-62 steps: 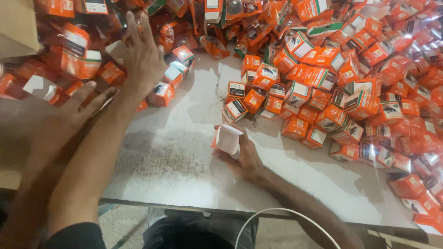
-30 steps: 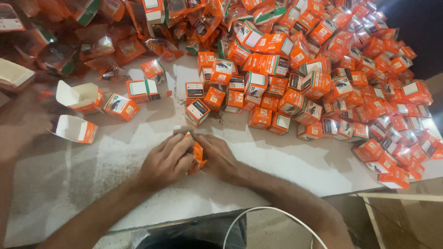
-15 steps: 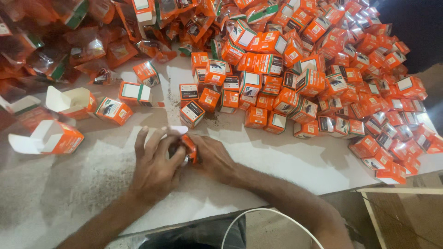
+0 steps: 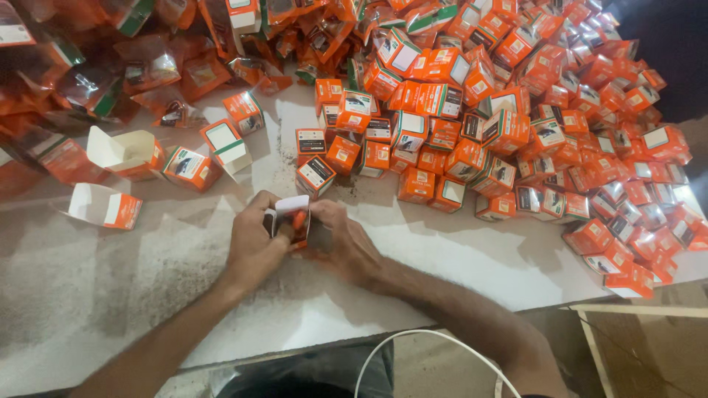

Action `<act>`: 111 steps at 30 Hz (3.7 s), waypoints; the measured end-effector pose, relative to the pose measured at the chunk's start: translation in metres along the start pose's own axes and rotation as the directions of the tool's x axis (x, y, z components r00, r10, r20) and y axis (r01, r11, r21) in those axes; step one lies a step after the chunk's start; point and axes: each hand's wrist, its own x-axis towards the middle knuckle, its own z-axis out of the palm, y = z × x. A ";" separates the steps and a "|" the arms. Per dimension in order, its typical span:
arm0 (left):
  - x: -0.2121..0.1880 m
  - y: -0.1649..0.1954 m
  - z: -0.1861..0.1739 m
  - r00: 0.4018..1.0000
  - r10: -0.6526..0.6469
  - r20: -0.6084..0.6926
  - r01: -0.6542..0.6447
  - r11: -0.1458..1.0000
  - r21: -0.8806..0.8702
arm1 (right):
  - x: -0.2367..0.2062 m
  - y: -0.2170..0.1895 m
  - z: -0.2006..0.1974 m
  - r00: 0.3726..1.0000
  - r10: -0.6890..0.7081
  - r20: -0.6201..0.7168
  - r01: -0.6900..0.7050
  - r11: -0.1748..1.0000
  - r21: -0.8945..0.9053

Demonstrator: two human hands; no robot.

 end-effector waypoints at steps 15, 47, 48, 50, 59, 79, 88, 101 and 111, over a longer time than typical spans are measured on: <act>0.007 -0.025 -0.033 0.934 -0.151 0.324 0.298 0.831 -0.470 | 0.009 -0.018 -0.011 0.986 -0.051 0.160 0.093 0.960 -0.265; -0.014 -0.005 -0.037 0.608 0.707 0.361 -0.777 0.437 0.454 | 0.009 0.000 -0.011 0.990 -0.091 0.104 0.114 0.966 -0.232; -0.013 -0.003 -0.040 0.618 0.725 0.303 -0.754 0.438 0.489 | 0.013 -0.001 -0.016 0.986 -0.122 0.110 0.148 0.953 -0.264; -0.004 0.001 -0.050 0.630 0.754 0.187 -0.702 0.450 0.551 | 0.023 -0.002 -0.027 0.998 0.027 -0.061 -0.054 0.862 -0.505; 0.088 0.025 -0.075 0.835 0.546 0.071 -0.113 0.045 0.993 | 0.028 -0.010 -0.039 0.956 -0.200 -0.213 0.060 0.848 -0.527; 0.150 -0.048 -0.132 0.886 0.452 0.103 -0.257 0.293 0.921 | 0.010 -0.021 -0.005 0.996 0.053 -0.076 -0.046 0.995 0.087; 0.041 0.005 -0.092 0.846 0.494 -0.202 -0.318 0.770 0.553 | 0.019 -0.011 -0.011 0.982 0.171 0.074 -0.171 0.985 -0.018; -0.042 -0.011 -0.057 0.546 0.829 0.119 -0.768 0.439 0.466 | 0.019 -0.008 -0.007 0.896 0.444 0.026 -0.444 0.896 -0.005; -0.015 0.024 -0.028 0.471 0.832 0.293 -0.761 0.215 0.612 | 0.016 -0.002 -0.014 0.977 0.202 0.068 -0.206 0.977 0.061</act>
